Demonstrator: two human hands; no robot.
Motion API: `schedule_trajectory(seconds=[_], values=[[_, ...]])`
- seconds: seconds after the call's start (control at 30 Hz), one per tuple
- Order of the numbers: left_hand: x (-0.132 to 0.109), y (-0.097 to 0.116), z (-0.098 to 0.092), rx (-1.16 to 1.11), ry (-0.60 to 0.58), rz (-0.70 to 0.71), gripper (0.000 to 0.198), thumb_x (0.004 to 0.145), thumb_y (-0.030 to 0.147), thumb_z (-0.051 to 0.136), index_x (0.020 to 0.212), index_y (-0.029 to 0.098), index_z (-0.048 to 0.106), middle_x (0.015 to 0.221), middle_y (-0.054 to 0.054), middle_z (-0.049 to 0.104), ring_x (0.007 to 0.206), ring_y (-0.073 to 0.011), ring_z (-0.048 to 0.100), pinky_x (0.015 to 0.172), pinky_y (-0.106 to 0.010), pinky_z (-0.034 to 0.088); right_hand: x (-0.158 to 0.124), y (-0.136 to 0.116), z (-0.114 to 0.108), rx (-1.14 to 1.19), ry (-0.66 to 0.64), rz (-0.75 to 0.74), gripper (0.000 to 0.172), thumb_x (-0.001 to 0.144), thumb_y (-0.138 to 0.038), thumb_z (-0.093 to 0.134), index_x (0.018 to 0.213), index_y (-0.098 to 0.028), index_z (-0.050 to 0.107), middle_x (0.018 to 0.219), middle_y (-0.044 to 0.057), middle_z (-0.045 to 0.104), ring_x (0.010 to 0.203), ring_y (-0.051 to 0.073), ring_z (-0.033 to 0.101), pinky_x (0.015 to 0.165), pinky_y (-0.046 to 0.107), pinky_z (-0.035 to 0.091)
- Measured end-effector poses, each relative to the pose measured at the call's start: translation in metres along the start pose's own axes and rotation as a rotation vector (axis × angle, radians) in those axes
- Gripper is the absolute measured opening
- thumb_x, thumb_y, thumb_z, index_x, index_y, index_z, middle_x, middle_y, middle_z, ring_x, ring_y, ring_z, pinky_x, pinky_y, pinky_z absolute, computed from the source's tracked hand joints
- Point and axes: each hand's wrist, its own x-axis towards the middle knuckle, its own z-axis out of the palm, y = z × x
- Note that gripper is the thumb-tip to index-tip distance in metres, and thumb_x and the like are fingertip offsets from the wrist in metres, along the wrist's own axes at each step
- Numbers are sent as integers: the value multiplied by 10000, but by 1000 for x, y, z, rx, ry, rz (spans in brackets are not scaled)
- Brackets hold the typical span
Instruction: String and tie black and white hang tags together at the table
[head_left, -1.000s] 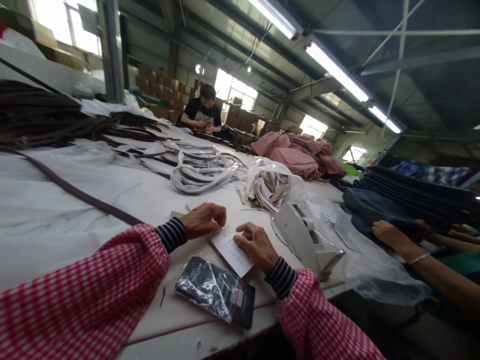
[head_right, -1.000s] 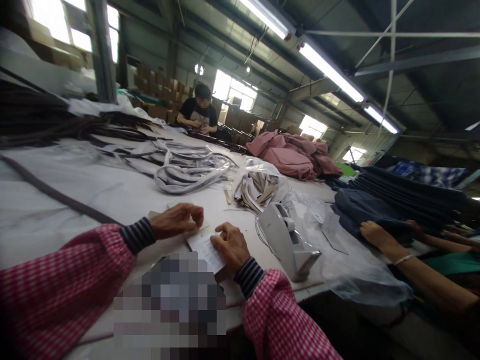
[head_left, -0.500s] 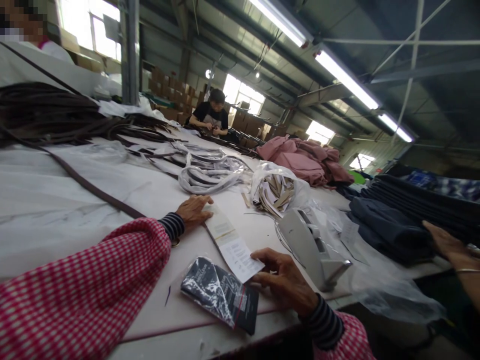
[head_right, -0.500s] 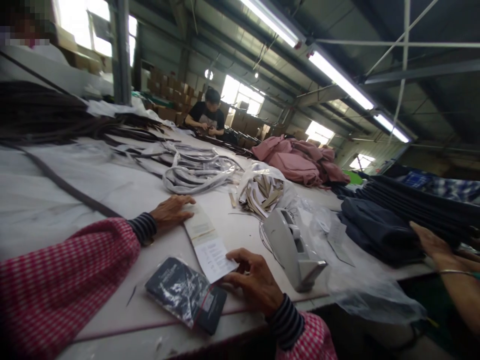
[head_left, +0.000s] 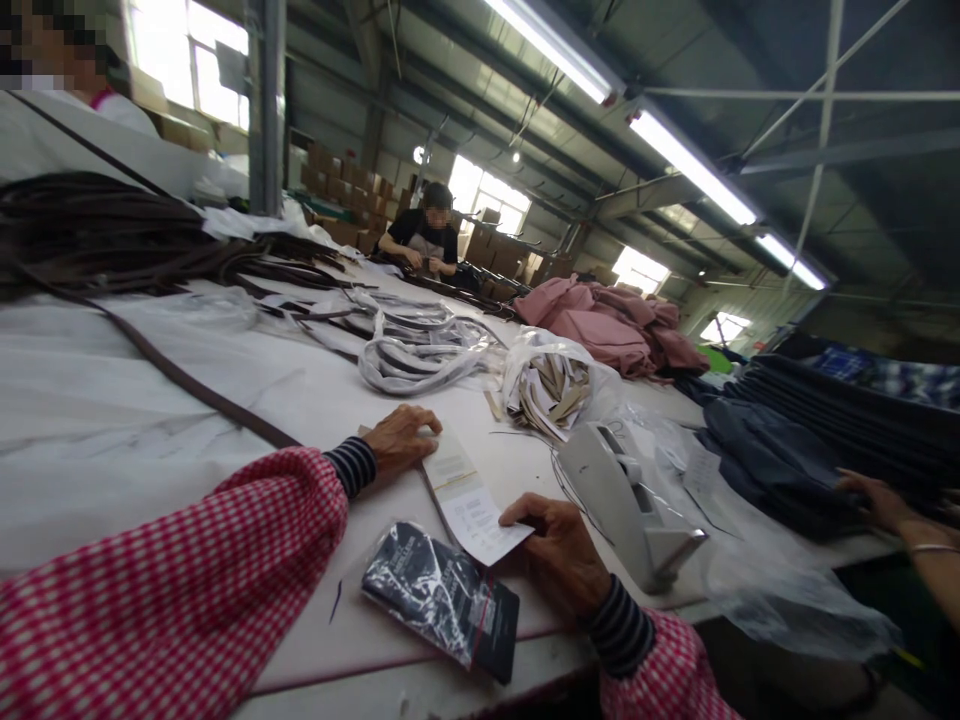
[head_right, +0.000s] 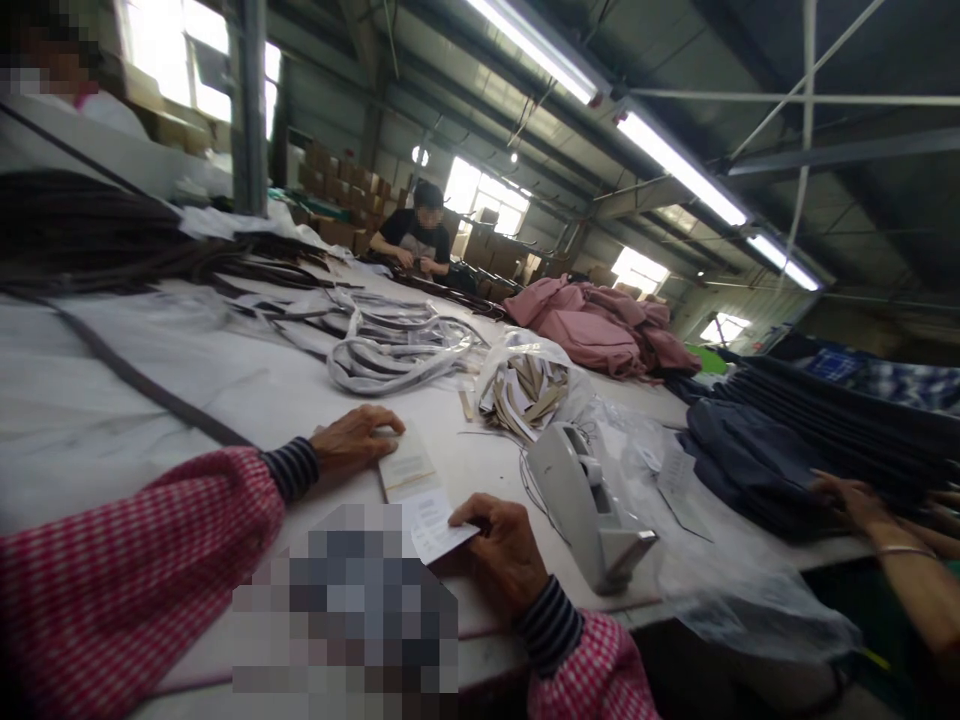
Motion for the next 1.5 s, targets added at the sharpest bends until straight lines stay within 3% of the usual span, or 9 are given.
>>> schedule_trajectory(seconds=[0.1,0.27,0.4,0.63,0.8,0.97,1.2,1.33,1.5], values=[[-1,3,1,2,-9,9,362,790,313,563,1099,171,687,1152,-119,666,1147,-306,567,1039,-398,423,-5,0,1,-302,27,-189,173,768,-59,602,845,-177,704,851,47,700,776,184,654,705,273,483],[-2,6,-2,-4,-27,15,377,787,294,550,1109,150,682,1134,-132,663,1114,-307,581,1018,-391,429,-27,-6,7,-924,134,-631,203,903,-84,549,1050,-146,674,964,100,669,844,204,629,711,282,474],[-2,8,-3,-11,-37,15,412,763,277,549,1129,139,676,1171,-143,653,1147,-313,563,1039,-386,408,-28,-3,11,-1188,167,-796,207,922,-46,498,1063,-64,648,898,128,672,786,222,618,696,311,470],[-2,8,-4,-55,-57,15,454,721,312,565,1129,137,661,1181,-148,648,1140,-323,558,1015,-407,413,2,-9,22,-1314,132,-715,138,842,-9,601,904,-128,636,777,56,632,650,206,594,557,305,373],[0,4,-2,-96,-44,27,478,747,335,548,1189,165,612,1140,-108,660,1055,-285,597,939,-374,448,18,-18,32,-1370,118,-622,166,828,-24,645,765,-167,591,762,51,630,639,207,591,538,313,328],[3,-4,5,-77,-34,52,401,743,324,564,1104,171,649,1135,-113,639,1103,-306,558,993,-413,416,8,-15,27,-1332,75,-573,125,851,-37,635,889,-156,624,849,55,648,734,210,591,608,310,384],[4,-13,13,-67,-32,114,383,814,352,525,1143,193,642,1178,-113,602,1152,-313,519,1049,-457,388,-11,-32,18,-956,-67,-377,309,863,-68,592,1151,-181,605,1123,60,636,1028,222,543,939,344,444],[5,-15,15,-74,-30,128,368,829,360,521,1142,213,647,1184,-102,597,1150,-313,518,1054,-466,381,-8,-45,6,-761,-139,-350,285,866,-191,646,1150,-177,632,1166,77,625,1082,241,516,987,393,427],[4,-15,16,-80,-22,138,360,834,353,524,1141,223,658,1177,-101,603,1133,-318,524,1048,-490,380,25,-59,5,-523,-271,-308,186,935,-226,568,1039,-188,717,1138,61,669,1056,210,564,983,363,408]])
